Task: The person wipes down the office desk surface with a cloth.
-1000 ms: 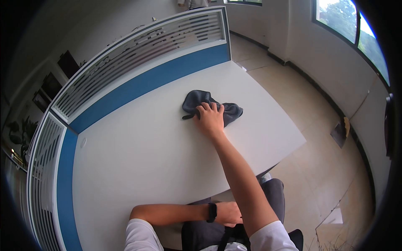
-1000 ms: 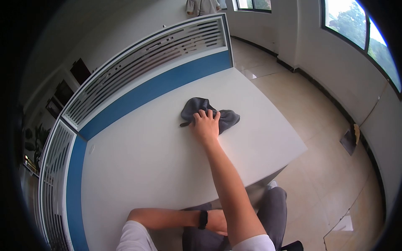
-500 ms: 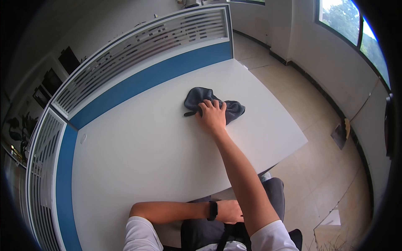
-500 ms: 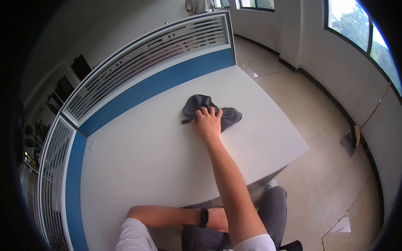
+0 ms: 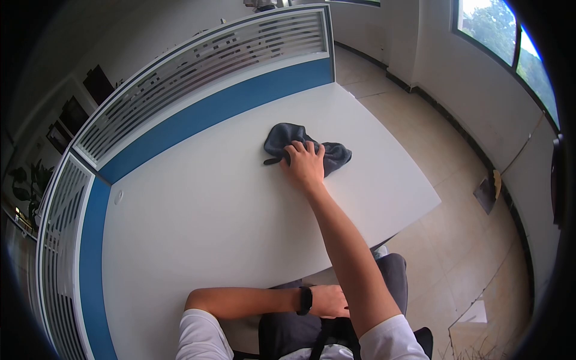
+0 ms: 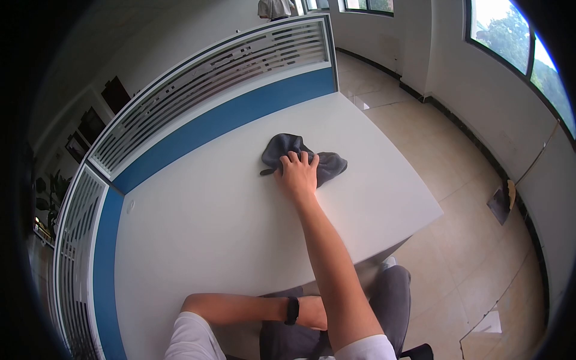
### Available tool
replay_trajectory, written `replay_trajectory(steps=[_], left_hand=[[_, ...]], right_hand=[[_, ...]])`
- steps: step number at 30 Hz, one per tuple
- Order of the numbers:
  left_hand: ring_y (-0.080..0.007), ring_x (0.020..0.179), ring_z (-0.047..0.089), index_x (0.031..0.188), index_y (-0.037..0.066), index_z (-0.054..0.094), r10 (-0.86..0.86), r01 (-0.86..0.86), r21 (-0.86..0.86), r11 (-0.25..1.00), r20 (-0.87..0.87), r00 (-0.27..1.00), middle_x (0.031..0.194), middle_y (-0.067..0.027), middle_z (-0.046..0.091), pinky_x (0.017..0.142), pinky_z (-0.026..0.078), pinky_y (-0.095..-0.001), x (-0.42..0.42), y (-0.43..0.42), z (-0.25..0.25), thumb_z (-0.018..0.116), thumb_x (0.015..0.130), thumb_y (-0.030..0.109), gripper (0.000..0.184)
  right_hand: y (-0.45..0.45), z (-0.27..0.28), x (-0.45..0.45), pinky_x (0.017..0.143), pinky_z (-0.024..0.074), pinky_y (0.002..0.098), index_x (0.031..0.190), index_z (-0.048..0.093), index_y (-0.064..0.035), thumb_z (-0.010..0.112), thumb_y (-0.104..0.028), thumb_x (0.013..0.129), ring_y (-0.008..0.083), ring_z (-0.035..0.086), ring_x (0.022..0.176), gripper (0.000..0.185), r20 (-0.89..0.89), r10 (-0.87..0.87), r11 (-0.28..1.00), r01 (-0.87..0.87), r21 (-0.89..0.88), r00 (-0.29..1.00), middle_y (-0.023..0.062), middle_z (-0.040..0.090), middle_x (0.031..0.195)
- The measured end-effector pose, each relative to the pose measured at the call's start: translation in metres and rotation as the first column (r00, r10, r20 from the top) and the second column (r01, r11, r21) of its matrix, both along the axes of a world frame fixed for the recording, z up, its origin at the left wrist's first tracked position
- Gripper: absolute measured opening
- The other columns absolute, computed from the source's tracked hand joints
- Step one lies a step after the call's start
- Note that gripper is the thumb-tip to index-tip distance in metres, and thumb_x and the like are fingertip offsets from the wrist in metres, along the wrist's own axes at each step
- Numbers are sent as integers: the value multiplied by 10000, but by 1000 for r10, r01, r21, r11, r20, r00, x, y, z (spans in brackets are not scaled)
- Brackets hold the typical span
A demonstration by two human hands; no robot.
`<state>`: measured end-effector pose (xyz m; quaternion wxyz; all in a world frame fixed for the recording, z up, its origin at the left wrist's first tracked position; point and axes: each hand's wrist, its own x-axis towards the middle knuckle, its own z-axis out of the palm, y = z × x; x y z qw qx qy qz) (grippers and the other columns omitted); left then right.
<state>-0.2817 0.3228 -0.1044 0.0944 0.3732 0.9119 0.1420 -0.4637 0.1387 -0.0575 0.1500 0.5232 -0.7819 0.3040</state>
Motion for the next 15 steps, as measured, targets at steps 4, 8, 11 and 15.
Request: replay_trajectory(steps=[4, 8, 11, 15], left_hand=[[-275, 1185, 596, 1185, 122, 615, 49, -26, 108, 994, -216, 975, 1210, -73, 646, 1018, 467, -432, 4, -2, -11, 709, 834, 195, 370], [-269, 1198, 589, 1185, 125, 615, 58, -33, 98, 995, -260, 964, 1220, -71, 644, 1032, 456, -429, 4, 0, -12, 709, 840, 220, 370], [-316, 1271, 539, 1183, 76, 649, 8, -9, -40, 999, -20, 1000, 1320, -109, 623, 1111, 406, -481, 1, 0, 2, 541, 964, 274, 314], [-315, 1291, 527, 1229, 83, 631, 12, -13, -41, 999, -22, 1000, 1353, -99, 609, 1122, 396, -479, 3, 1, -4, 560, 956, 313, 364]], right_hand=[[0, 1, 1, 1130, 292, 593, 1179, 691, -131, 630, -351, 915, 278, 517, 1262, 349, -6, -3, 1000, 2, -6, 1000, 28, 637, 1267], [0, 1, 0, 1139, 280, 589, 1187, 690, -133, 629, -356, 920, 277, 510, 1271, 353, 3, -3, 1000, 3, 16, 1000, 24, 635, 1274], [0, 2, 1, 1144, 273, 587, 1206, 686, -136, 626, -359, 925, 277, 500, 1290, 364, 20, -1, 999, 0, 36, 1000, 23, 628, 1293], [1, 4, 2, 1146, 270, 586, 1224, 680, -140, 625, -365, 927, 280, 488, 1311, 375, 26, -5, 999, 4, 54, 1000, 25, 621, 1317]])
